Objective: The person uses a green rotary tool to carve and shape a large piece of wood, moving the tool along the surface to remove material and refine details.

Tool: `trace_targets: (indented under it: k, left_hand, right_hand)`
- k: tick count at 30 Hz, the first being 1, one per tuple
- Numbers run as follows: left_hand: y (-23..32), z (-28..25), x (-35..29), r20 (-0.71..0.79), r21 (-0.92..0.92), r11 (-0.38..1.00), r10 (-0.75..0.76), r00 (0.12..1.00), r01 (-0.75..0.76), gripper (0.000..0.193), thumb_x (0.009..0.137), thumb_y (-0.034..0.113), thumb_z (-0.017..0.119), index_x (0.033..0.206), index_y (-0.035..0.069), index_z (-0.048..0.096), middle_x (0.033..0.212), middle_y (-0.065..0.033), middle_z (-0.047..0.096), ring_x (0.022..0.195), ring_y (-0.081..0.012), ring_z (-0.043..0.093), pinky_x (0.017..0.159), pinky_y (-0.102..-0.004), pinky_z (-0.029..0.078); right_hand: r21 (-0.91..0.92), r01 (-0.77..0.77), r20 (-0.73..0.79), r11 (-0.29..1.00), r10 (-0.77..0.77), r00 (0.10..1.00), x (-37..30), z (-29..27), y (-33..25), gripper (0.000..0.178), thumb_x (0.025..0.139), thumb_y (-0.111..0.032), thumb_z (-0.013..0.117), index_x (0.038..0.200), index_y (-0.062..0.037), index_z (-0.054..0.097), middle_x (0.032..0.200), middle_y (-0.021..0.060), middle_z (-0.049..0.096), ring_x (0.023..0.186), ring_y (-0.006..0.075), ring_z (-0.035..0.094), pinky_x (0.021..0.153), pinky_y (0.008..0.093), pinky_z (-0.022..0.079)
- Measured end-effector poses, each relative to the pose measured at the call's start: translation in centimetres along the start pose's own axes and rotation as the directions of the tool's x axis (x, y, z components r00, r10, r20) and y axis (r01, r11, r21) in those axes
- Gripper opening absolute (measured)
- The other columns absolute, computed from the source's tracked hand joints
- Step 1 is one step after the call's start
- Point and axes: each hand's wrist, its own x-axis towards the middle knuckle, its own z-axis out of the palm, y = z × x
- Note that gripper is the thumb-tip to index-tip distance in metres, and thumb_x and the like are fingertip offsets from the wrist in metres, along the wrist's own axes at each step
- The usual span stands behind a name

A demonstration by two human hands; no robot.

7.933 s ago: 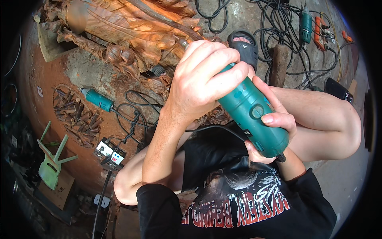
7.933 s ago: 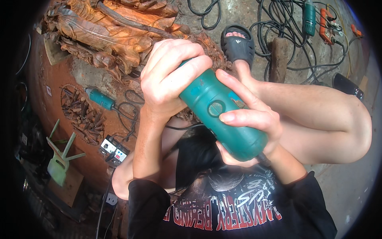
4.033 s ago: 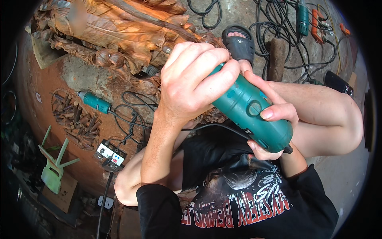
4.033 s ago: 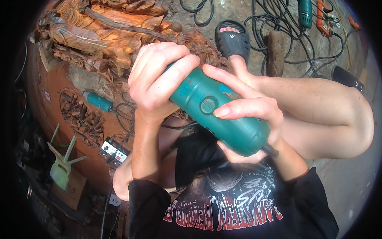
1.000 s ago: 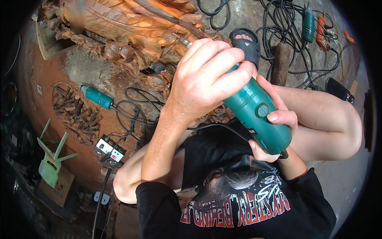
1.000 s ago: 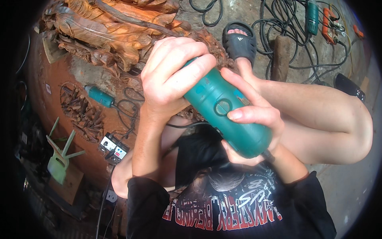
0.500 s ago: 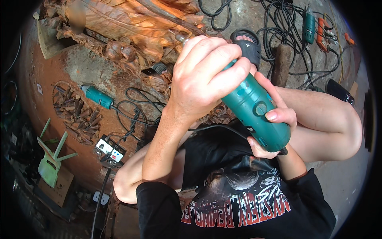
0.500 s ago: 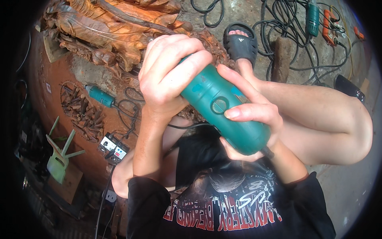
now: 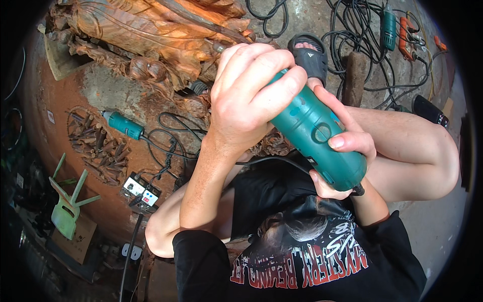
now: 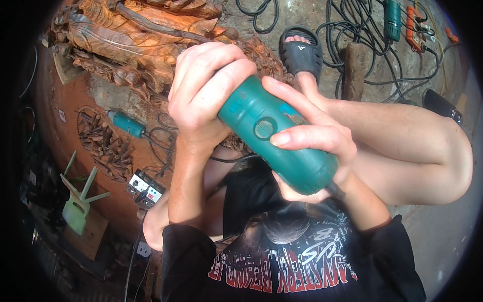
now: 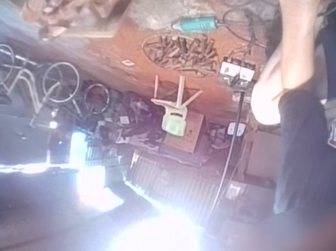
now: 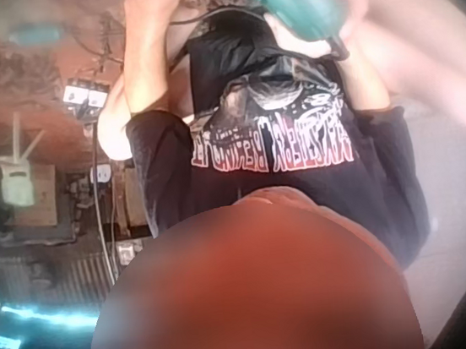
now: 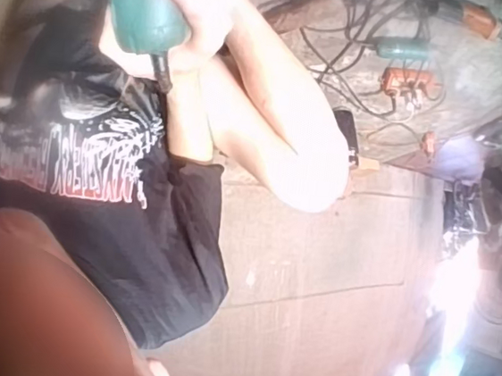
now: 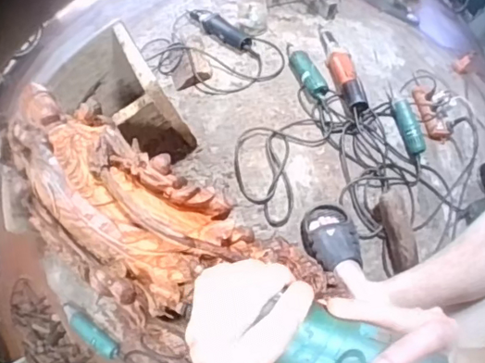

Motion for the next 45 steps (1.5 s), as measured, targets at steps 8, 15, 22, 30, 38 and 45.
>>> trace_targets:
  k: [8, 15, 22, 30, 38, 45]
  left_hand:
    - [0.2, 0.1, 0.1, -0.003, -0.032, 0.999, -0.007, 1.000, 0.007, 0.029, 0.062, 0.015, 0.078, 0.089, 0.004, 0.074, 0.093, -0.0106, 0.070, 0.087, -0.0310, 0.070, 0.080, -0.0415, 0.056]
    - [0.1, 0.4, 0.0, 0.001, -0.073, 0.997, -0.010, 1.000, 0.010, 0.028, 0.062, 0.016, 0.078, 0.087, 0.004, 0.074, 0.091, -0.0107, 0.069, 0.086, -0.0306, 0.070, 0.079, -0.0410, 0.056]
    - [0.2, 0.3, 0.0, -0.006, -0.055, 0.998, 0.012, 1.000, -0.012, 0.028, 0.062, 0.016, 0.078, 0.087, 0.004, 0.073, 0.090, -0.0105, 0.069, 0.084, -0.0307, 0.070, 0.077, -0.0406, 0.056]
    - [0.3, 0.4, 0.1, 0.032, -0.104, 0.995, 0.004, 0.999, -0.001, 0.028, 0.062, 0.016, 0.078, 0.088, 0.005, 0.073, 0.090, -0.0101, 0.069, 0.083, -0.0305, 0.070, 0.077, -0.0404, 0.056]
    - [0.2, 0.5, 0.0, 0.017, -0.102, 0.995, 0.009, 1.000, -0.007, 0.029, 0.062, 0.016, 0.078, 0.088, 0.004, 0.073, 0.090, -0.0104, 0.069, 0.084, -0.0306, 0.070, 0.077, -0.0411, 0.056]
    - [0.2, -0.2, 0.0, -0.005, 0.003, 1.000, -0.019, 1.000, 0.019, 0.029, 0.063, 0.017, 0.078, 0.089, 0.005, 0.074, 0.092, -0.0107, 0.070, 0.086, -0.0313, 0.070, 0.080, -0.0413, 0.056]
  right_hand:
    - [0.030, -0.014, -0.010, 0.999, 0.014, 1.000, -1.3, 0.1, 0.4, 0.048, 0.078, -0.004, 0.081, 0.121, -0.0114, 0.062, 0.144, 0.0471, 0.051, 0.119, 0.0562, 0.057, 0.108, 0.0606, 0.041]
    - [0.059, -0.038, -0.047, 0.997, 0.041, 0.998, -1.3, 0.6, -0.1, 0.050, 0.076, -0.005, 0.083, 0.122, -0.0115, 0.062, 0.144, 0.0479, 0.050, 0.128, 0.0596, 0.053, 0.110, 0.0612, 0.041]
    - [0.112, -0.068, -0.014, 0.991, 0.070, 0.997, -1.6, 0.3, -0.1, 0.052, 0.076, -0.003, 0.086, 0.122, -0.0110, 0.063, 0.148, 0.0481, 0.045, 0.139, 0.0609, 0.047, 0.113, 0.0562, 0.043]
    - [0.122, -0.065, -0.008, 0.990, 0.067, 0.998, -2.3, 0.1, 0.2, 0.048, 0.079, -0.005, 0.087, 0.121, -0.0106, 0.064, 0.148, 0.0485, 0.045, 0.140, 0.0610, 0.046, 0.111, 0.0556, 0.045]
    - [0.130, -0.072, -0.034, 0.989, 0.077, 0.996, -2.3, 0.5, 0.0, 0.051, 0.079, -0.006, 0.087, 0.123, -0.0124, 0.063, 0.147, 0.0490, 0.045, 0.139, 0.0604, 0.047, 0.111, 0.0548, 0.045]
    - [0.047, -0.012, 0.012, 0.999, 0.011, 1.000, -0.8, -0.1, 0.7, 0.052, 0.075, -0.008, 0.083, 0.122, -0.0126, 0.062, 0.147, 0.0446, 0.050, 0.113, 0.0486, 0.058, 0.102, 0.0569, 0.045]
